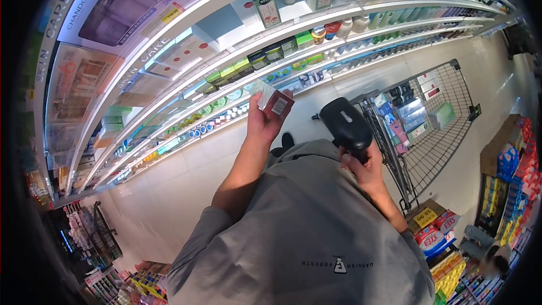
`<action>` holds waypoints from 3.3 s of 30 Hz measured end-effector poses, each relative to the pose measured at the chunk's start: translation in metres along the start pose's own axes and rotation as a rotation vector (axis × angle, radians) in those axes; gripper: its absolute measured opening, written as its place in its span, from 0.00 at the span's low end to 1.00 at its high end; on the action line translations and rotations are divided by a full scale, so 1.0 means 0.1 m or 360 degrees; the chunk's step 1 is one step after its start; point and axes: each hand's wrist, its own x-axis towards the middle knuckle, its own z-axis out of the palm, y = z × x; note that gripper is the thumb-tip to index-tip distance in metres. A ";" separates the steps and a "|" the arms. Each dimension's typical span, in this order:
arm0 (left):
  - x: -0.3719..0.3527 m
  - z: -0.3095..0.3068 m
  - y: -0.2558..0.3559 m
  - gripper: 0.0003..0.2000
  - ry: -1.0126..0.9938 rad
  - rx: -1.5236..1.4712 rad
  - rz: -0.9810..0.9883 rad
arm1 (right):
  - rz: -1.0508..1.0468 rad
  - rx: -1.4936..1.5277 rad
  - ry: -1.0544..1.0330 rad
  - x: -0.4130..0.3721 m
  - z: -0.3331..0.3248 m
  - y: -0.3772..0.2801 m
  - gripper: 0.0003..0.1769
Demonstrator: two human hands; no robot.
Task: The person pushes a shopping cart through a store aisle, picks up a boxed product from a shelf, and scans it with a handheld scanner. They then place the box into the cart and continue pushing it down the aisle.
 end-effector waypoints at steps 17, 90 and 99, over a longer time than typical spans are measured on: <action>0.03 -0.11 -0.07 0.28 0.0091 0.0187 -0.0124 | -0.0003 -0.0767 -0.0418 0.00 0.26 -0.22 0.26; -0.11 0.05 -0.08 0.28 0.0151 0.0327 -0.0070 | -0.0093 -0.0600 -0.0028 -0.07 0.20 -0.12 0.40; -0.04 0.00 0.02 0.28 0.0050 0.0162 -0.0079 | 0.0095 0.0144 0.0286 0.02 -0.02 -0.12 0.19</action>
